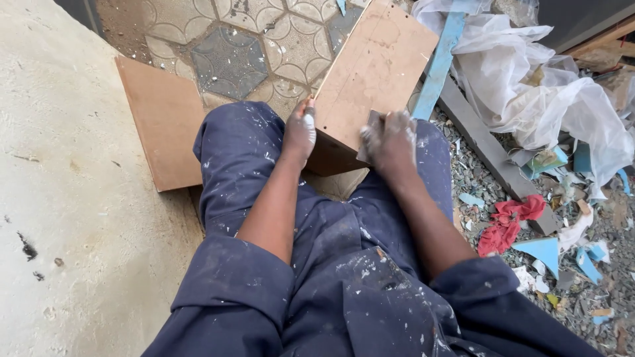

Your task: Sanding the surface and edges of a wooden board using a piece of sandpaper while sitting on the floor.

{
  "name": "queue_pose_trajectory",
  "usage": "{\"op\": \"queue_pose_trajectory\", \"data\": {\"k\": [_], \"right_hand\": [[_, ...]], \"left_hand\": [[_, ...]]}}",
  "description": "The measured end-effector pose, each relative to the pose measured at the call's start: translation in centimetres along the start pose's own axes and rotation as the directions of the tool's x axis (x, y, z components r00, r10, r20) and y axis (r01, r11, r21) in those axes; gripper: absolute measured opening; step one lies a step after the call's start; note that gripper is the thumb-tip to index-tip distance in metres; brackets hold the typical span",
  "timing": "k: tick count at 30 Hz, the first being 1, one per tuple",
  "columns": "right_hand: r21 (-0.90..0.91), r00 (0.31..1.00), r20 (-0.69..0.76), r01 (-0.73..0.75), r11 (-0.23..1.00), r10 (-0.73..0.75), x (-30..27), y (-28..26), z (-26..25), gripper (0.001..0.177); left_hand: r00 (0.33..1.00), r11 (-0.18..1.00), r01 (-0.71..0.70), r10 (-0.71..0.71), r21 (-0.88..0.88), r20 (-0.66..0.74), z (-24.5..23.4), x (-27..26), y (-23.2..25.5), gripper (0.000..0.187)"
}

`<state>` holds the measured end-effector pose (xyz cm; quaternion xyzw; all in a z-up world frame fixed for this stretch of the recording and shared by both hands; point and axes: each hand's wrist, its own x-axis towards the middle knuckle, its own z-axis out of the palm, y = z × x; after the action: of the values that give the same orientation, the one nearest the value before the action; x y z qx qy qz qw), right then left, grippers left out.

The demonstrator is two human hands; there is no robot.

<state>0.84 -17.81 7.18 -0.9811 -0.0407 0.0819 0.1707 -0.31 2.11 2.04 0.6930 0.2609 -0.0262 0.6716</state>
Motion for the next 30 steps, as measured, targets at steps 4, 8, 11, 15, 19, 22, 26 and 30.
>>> {"op": "queue_pose_trajectory", "data": {"k": [4,8,11,15,19,22,26,30], "right_hand": [[-0.323,0.92,0.392,0.133,0.937,0.005,-5.7,-8.1,-2.6,0.087],[-0.228,0.914,0.406,0.112,0.967,-0.01,-3.3,-6.1,-0.3,0.098],[-0.14,0.931,0.364,0.089,0.986,-0.032,-2.9,-5.4,0.6,0.095],[-0.214,0.898,0.399,0.286,0.934,-0.184,-5.2,-8.3,-2.0,0.089],[-0.059,0.898,0.401,0.221,0.974,-0.179,-0.7,1.1,3.2,0.087],[-0.278,0.952,0.283,0.2,0.94,-0.119,-2.0,-2.1,-0.6,0.073],[-0.205,0.917,0.277,0.348,0.915,-0.287,-3.0,-3.2,0.9,0.047],[-0.324,0.961,0.177,0.259,0.91,-0.21,0.0,-0.6,0.7,0.062]], "left_hand": [[0.993,0.986,0.115,-0.113,-0.117,0.028,-1.2,1.1,0.2,0.043],[0.989,0.99,0.132,-0.128,-0.054,0.072,-1.2,1.3,-0.1,0.044],[0.986,0.991,0.118,-0.125,0.065,0.114,-0.5,0.6,-0.5,0.044],[0.979,0.974,0.089,-0.124,0.209,0.162,-0.7,-0.3,0.5,0.043],[0.973,0.932,0.081,-0.151,0.354,0.173,-1.5,-1.2,1.6,0.045],[0.97,0.914,0.102,-0.179,0.394,0.164,-2.0,-2.8,3.1,0.047],[0.976,0.913,0.087,-0.159,0.4,0.149,-2.6,-3.3,4.9,0.051],[0.982,0.904,0.045,-0.118,0.425,0.148,-2.1,-4.0,5.0,0.056]]}}
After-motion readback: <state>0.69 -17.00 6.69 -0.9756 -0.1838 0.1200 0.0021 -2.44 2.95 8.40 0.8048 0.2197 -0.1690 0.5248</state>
